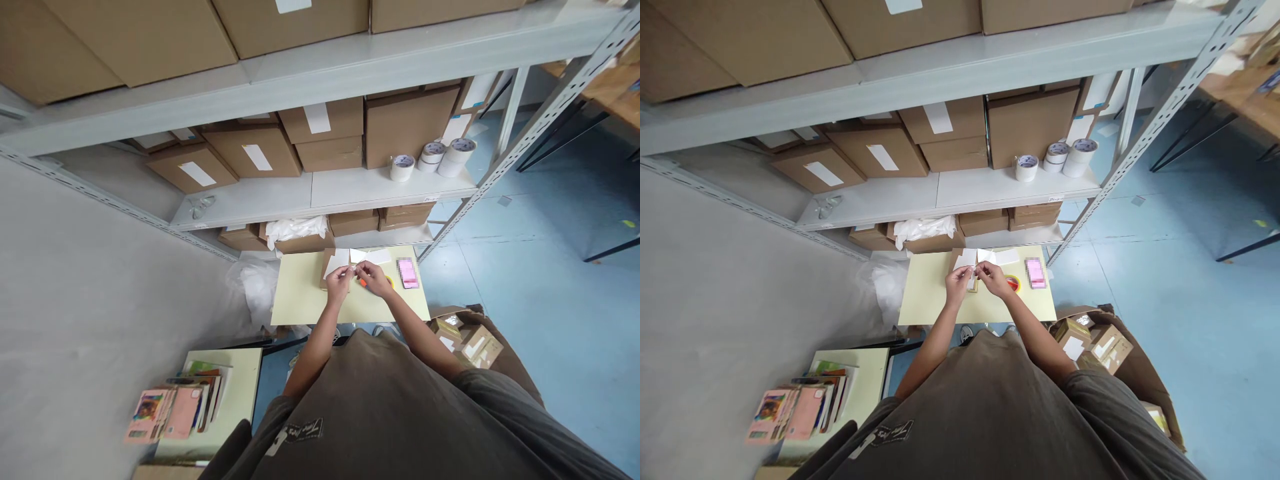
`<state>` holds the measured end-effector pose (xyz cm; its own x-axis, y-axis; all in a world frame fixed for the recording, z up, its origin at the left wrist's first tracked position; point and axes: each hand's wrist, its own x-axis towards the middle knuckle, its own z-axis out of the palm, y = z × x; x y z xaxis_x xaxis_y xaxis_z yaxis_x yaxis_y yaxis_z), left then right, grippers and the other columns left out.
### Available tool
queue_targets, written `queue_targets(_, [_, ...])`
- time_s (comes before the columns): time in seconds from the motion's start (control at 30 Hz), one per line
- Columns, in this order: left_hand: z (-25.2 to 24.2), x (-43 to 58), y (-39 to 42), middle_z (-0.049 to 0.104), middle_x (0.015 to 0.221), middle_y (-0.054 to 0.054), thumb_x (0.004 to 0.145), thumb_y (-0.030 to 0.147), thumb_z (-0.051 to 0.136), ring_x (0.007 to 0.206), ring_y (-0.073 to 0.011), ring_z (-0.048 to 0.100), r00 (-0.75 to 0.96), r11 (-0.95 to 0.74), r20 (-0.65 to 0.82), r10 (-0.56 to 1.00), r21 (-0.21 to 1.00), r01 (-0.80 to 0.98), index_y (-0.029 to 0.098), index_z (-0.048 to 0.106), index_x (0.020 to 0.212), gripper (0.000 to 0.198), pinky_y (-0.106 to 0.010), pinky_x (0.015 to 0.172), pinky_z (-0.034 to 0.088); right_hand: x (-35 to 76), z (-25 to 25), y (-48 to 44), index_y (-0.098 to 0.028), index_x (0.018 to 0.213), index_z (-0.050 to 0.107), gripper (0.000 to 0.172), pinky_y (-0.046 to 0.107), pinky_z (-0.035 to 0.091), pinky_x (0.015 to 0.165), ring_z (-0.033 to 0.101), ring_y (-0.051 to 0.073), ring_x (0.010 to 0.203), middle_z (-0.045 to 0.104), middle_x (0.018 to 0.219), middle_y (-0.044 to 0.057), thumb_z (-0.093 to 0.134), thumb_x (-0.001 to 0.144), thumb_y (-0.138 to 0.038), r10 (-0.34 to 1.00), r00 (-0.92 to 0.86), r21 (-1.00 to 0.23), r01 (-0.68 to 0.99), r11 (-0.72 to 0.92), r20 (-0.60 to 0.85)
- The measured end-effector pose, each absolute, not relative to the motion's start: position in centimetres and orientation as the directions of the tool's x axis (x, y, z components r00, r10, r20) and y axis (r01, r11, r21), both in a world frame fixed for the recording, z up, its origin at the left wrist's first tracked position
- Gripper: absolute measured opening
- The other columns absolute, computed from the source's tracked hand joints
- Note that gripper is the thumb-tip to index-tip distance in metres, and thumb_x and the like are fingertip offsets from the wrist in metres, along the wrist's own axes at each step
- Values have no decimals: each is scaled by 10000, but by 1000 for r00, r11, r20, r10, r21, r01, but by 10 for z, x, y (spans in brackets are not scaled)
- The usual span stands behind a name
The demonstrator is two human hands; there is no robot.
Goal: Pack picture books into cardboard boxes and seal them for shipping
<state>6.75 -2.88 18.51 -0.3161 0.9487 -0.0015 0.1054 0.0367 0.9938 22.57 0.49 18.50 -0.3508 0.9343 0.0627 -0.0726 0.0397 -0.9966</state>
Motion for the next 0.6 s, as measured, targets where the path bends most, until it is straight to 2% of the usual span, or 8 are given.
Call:
queue_targets(0.1, [179, 68, -25, 796, 921, -88, 922, 643, 660, 850, -210, 748, -353, 96, -86, 932, 995, 11, 175, 800, 996, 494, -316, 769, 608, 227, 185, 5, -241, 906, 657, 346, 338, 541, 753, 653, 188, 768, 697, 830, 20, 693, 944, -583, 926, -373, -993, -120, 8, 52])
queue_targets(0.2, [178, 73, -26, 782, 941, -79, 900, 691, 681, 879, -201, 737, -258, 72, -73, 963, 997, -12, 178, 785, 1056, 546, -293, 782, 594, 229, 186, 7, -246, 906, 648, 304, 316, 520, 705, 613, 169, 720, 669, 803, -1, 695, 941, -544, 923, -381, -994, -113, 8, 50])
queue_targets(0.3, [178, 74, -26, 742, 815, -44, 833, 716, 759, 809, -193, 701, -170, 65, -59, 984, 997, 28, 169, 783, 926, 556, -270, 727, 562, 234, 186, 10, -249, 899, 645, 248, 298, 491, 664, 576, 154, 683, 646, 801, -12, 692, 936, -490, 903, -426, -995, -103, 14, 57])
queue_targets(0.4, [176, 70, -23, 669, 693, -11, 857, 762, 705, 716, -169, 651, -223, 92, -79, 972, 995, 47, 170, 754, 813, 595, -256, 660, 531, 243, 182, 13, -250, 863, 610, 240, 300, 485, 661, 579, 152, 673, 668, 827, -5, 696, 914, -468, 897, -440, -990, -138, -34, 30])
queue_targets(0.5, [173, 66, -19, 640, 668, -2, 872, 779, 673, 689, -164, 638, -334, 98, -82, 939, 995, 30, 176, 764, 841, 611, -255, 644, 525, 248, 176, 16, -255, 818, 563, 291, 302, 479, 656, 578, 155, 653, 651, 771, -15, 684, 908, -504, 925, -379, -980, -171, -105, -33])
queue_targets(0.6, [174, 67, -19, 627, 656, -1, 888, 751, 673, 688, -170, 633, -359, 93, -64, 931, 994, 64, 190, 763, 825, 571, -254, 629, 516, 241, 173, 18, -258, 854, 585, 334, 301, 475, 655, 574, 161, 667, 653, 783, -15, 698, 901, -569, 946, -313, -974, -172, -144, -84])
